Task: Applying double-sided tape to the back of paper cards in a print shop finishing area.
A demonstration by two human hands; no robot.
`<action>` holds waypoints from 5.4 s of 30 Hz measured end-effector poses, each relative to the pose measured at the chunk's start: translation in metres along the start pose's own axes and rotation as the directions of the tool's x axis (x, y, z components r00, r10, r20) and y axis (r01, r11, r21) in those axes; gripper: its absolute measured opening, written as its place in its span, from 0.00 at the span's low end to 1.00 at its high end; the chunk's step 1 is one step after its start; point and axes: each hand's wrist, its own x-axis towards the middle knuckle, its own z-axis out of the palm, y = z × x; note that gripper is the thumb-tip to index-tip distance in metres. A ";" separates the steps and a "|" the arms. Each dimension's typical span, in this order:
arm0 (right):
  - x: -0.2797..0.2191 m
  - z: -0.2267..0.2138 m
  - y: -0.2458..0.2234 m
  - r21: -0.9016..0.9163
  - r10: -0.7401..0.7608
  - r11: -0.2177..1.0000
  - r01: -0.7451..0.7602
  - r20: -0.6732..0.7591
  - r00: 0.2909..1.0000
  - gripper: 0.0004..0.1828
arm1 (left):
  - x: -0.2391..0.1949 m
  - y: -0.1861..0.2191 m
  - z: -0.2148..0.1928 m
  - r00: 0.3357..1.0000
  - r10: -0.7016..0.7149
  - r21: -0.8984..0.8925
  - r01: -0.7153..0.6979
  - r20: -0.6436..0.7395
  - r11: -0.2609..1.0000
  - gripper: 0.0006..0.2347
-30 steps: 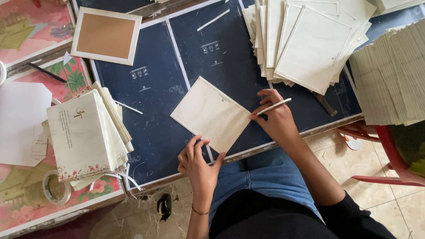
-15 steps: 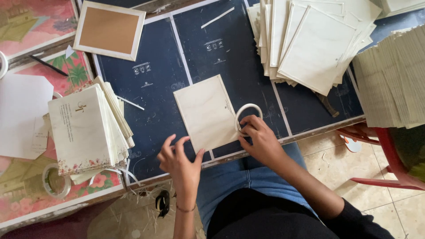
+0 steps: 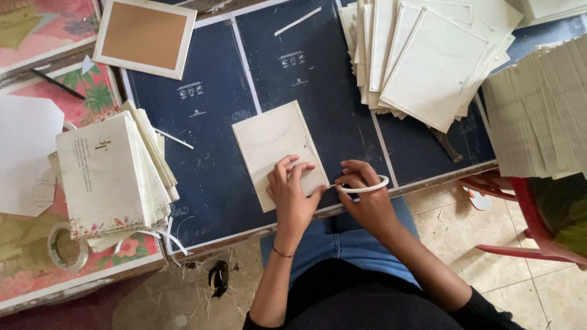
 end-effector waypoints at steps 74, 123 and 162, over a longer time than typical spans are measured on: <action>0.049 -0.104 0.058 -0.125 -0.160 0.984 0.129 -0.285 0.945 0.05 | -0.029 -0.049 -0.139 0.778 0.209 -0.104 -0.331 -0.592 0.938 0.11; 0.034 -0.008 -0.019 0.171 -0.035 0.985 0.009 0.148 0.988 0.04 | -0.063 -0.040 -0.039 0.989 -0.124 0.096 0.132 -0.082 0.987 0.18; -0.010 0.012 -0.044 -0.039 -0.073 0.996 0.083 0.219 0.973 0.06 | -0.062 -0.024 0.003 0.939 0.164 0.330 -0.058 -0.302 0.942 0.13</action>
